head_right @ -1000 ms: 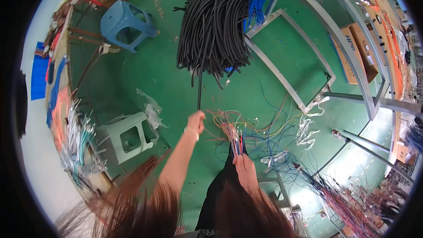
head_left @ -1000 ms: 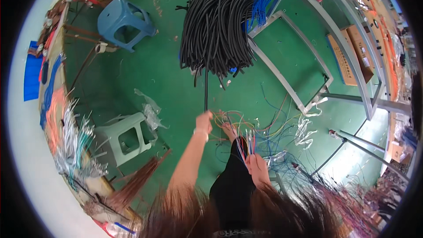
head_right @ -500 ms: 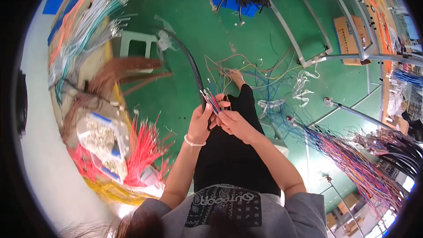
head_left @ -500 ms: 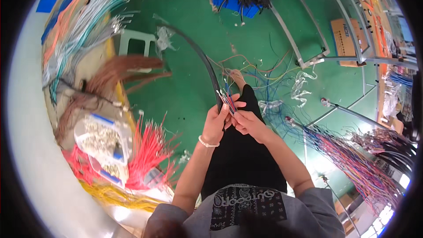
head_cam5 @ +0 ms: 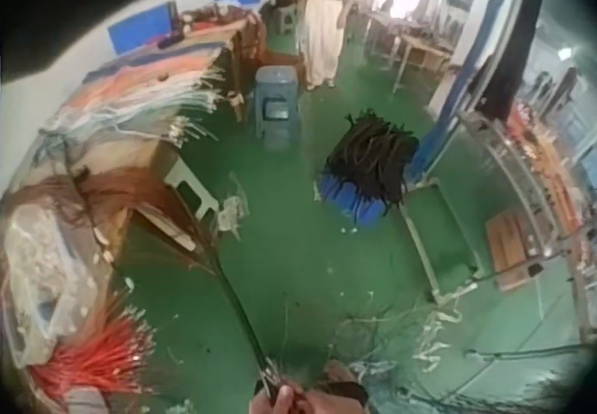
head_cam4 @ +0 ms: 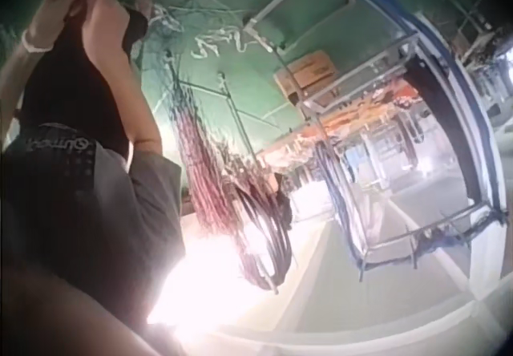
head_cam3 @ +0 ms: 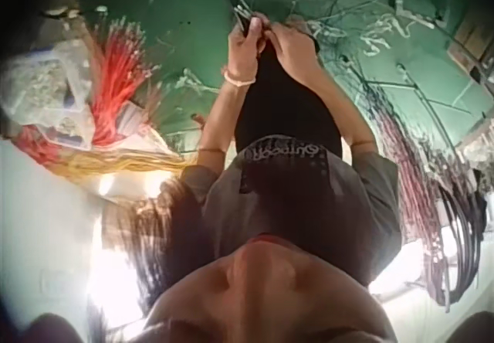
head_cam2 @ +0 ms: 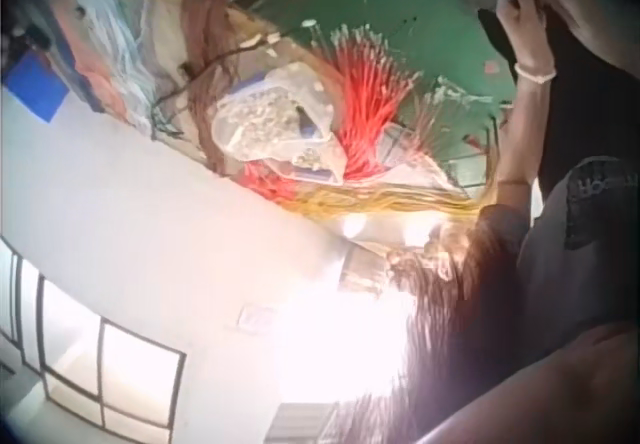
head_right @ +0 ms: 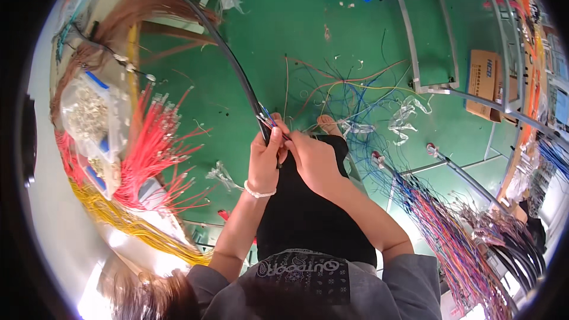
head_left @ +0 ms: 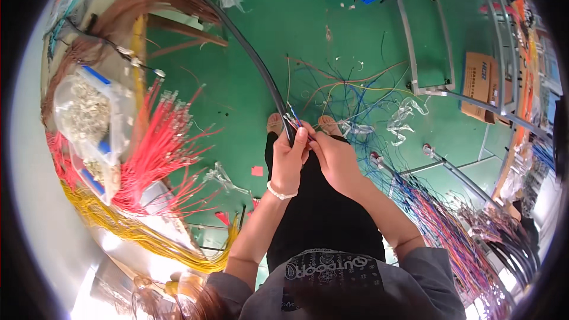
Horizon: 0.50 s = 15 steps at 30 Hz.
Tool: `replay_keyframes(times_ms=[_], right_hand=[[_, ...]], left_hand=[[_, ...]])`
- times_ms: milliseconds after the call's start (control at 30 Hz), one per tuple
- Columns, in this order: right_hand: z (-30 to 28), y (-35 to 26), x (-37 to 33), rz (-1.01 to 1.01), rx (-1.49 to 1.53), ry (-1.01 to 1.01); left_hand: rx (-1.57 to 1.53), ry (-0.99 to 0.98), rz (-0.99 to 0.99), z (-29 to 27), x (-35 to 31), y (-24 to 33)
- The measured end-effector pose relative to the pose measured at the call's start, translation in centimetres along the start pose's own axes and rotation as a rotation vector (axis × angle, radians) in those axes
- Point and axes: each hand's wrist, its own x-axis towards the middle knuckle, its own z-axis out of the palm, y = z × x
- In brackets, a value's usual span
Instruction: The person inserts wire terminals into plastic connector housings, hangs a wire harness on a rack, gathers wires from the table, feeds them through a black sleeve, and attaches connector housings to the wire terminals.
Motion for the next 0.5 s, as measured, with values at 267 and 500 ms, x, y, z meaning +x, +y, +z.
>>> replay_keyframes(times_ms=[267, 500], right_hand=[[1.0, 10.1, 2.5, -0.002, 0.472, -0.257], [1.3, 13.7, -4.4, 0.18, 0.837, -0.464]], left_hand=[[0.102, -0.034, 0.004, -0.8, 5.3, -9.4], [-0.085, -0.131, 0.021, -0.5, 1.2, -12.4]])
